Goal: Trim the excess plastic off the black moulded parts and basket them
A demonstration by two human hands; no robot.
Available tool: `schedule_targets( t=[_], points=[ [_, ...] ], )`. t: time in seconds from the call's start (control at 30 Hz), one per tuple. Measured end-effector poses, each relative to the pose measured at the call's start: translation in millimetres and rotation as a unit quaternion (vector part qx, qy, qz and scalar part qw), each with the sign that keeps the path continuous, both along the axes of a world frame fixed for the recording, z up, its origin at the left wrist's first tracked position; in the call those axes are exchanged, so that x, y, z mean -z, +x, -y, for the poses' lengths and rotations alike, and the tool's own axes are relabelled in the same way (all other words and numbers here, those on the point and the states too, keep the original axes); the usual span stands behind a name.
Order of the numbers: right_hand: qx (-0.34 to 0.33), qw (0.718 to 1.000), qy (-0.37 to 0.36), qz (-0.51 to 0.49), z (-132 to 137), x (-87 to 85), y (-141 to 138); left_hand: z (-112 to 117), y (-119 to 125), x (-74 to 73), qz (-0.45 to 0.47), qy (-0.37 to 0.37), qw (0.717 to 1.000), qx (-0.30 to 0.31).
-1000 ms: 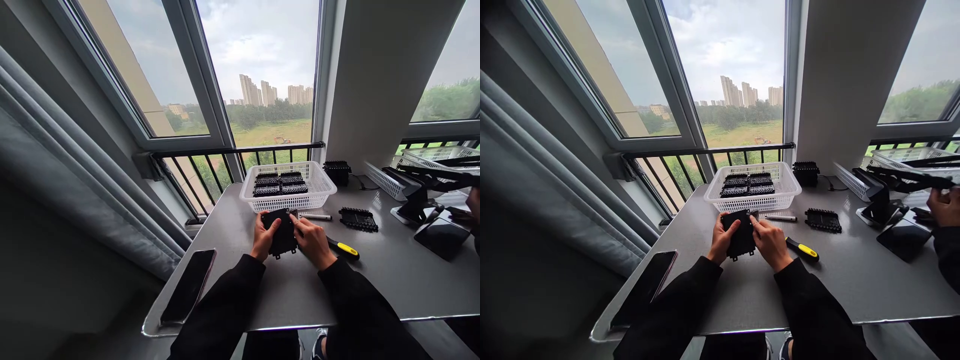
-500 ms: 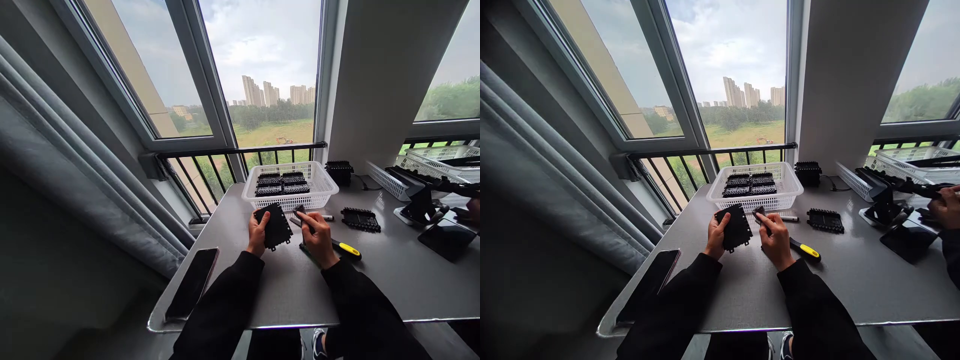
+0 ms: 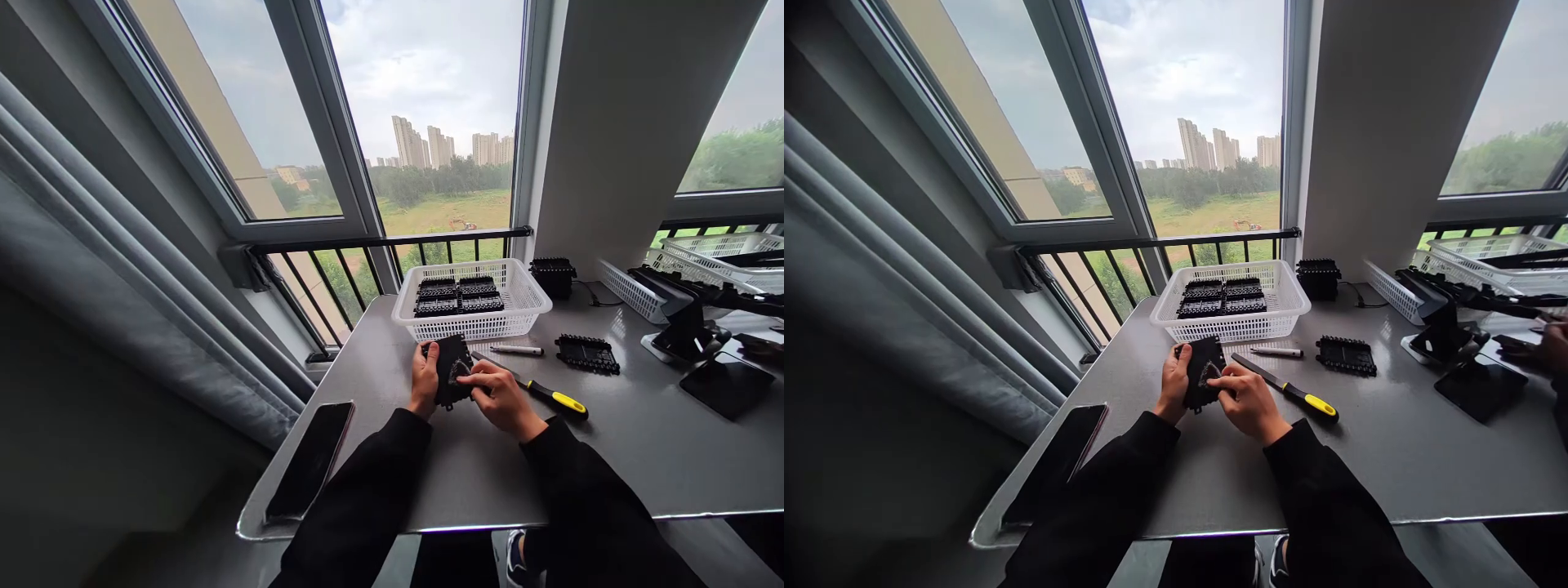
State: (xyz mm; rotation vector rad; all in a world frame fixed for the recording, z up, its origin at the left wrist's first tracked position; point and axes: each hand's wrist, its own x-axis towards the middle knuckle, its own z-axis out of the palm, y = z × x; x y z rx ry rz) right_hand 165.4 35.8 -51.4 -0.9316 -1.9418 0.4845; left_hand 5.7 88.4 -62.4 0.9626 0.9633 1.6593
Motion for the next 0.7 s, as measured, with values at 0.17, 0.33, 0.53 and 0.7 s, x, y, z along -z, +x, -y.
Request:
schedule_targets(
  t=[0.17,0.33,0.53,0.7],
  points=[
    [-0.008,0.999,0.038,0.013,9,-5.2,-1,-6,-8,0.6,0.027,-0.024,0.998,-0.060],
    [0.147,0.979,0.062,-0.127,3,-5.5,3,-1,-4,-0.2,-0.003,-0.026,1.000,-0.004],
    [0.179,0.979,0.031,-0.094,-7,2.7,6,13,8,-1.2,-0.061,-0.031,0.991,0.119],
    [0.109,0.993,0.019,-0.029,-9,9.7,5,16,10,-1.5,-0.099,-0.002,0.990,0.101]
  ],
)
